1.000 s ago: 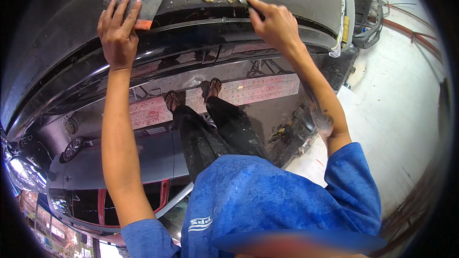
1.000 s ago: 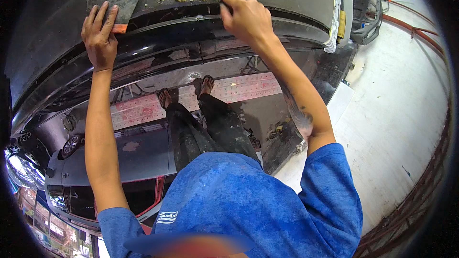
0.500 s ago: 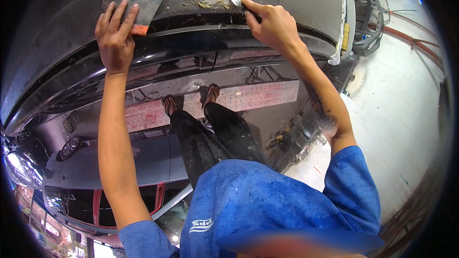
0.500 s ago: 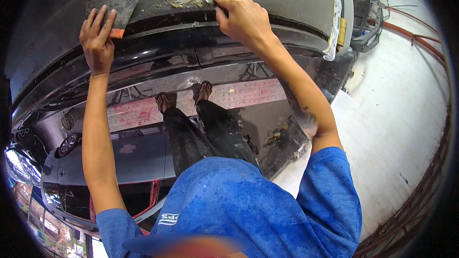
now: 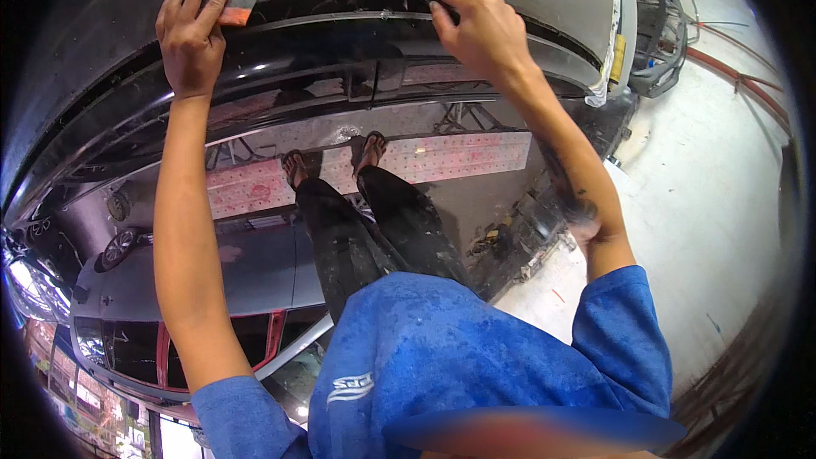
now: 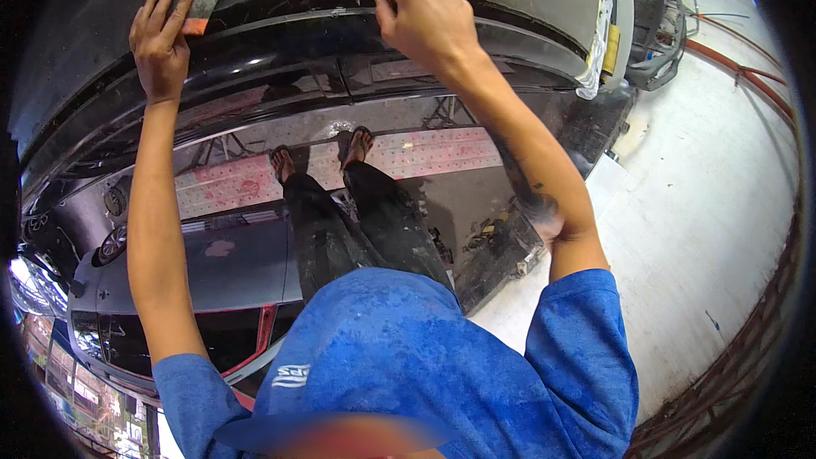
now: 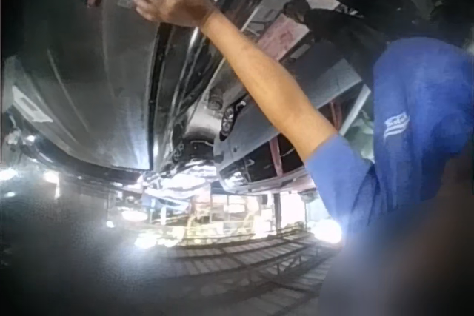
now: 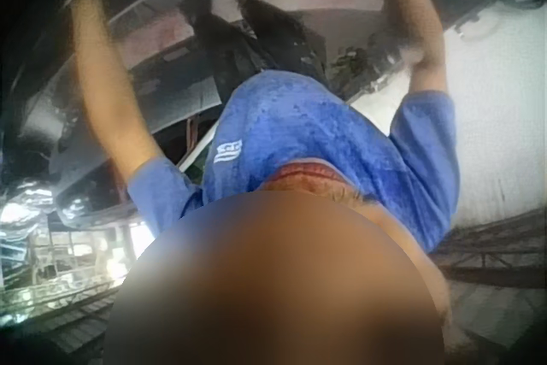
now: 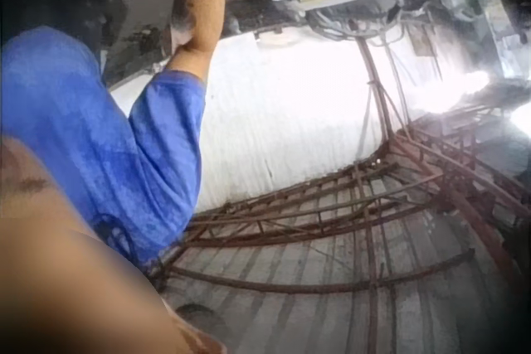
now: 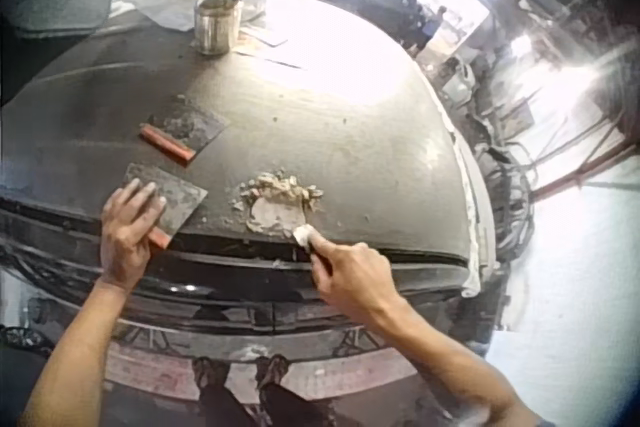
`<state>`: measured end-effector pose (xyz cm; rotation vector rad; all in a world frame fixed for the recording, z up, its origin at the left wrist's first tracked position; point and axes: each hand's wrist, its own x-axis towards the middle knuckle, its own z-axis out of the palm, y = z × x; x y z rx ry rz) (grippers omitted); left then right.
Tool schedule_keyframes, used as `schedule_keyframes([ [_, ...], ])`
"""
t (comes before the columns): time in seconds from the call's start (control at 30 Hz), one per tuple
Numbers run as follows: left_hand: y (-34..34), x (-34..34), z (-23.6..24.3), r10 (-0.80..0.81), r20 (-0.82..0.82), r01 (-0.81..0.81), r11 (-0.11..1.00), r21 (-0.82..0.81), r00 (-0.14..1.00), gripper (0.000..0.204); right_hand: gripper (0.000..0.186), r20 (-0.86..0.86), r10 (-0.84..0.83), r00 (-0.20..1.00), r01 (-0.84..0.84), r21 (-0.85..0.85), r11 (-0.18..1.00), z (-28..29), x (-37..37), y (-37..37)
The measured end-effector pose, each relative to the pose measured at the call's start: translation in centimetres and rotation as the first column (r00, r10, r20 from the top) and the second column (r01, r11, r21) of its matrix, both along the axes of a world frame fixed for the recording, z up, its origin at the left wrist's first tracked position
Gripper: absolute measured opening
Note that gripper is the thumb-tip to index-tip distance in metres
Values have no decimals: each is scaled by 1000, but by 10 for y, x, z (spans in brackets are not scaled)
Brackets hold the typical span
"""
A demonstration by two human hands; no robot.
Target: The person applies body filler to a car hood using a putty knife and a brush, smoothing the surface and spreading the filler evenly across the hood.
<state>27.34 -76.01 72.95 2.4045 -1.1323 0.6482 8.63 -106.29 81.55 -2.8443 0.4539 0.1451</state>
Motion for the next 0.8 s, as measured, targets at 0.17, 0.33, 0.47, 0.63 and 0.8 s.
schedule_keyframes([
  [0.17,0,-2,1,19,-18,-19,999,36,1000,57,27,154,25,988,-19,-40,999,3,29,15],
  [0.33,-1,-2,5,-18,2,18,1000,-12,1000,57,24,14,8,1000,-7,-51,999,4,33,18],
  [0.47,-3,-6,13,-5,-30,5,1000,8,1000,45,34,117,64,991,-64,-1,998,3,33,26],
  [0.63,-8,-6,21,-1,-22,0,1000,-29,1000,27,36,-192,-127,973,130,4,992,13,30,43],
  [0.8,-7,-5,23,-13,-35,12,1000,-16,999,28,37,-102,-76,992,73,-30,997,13,19,44],
])
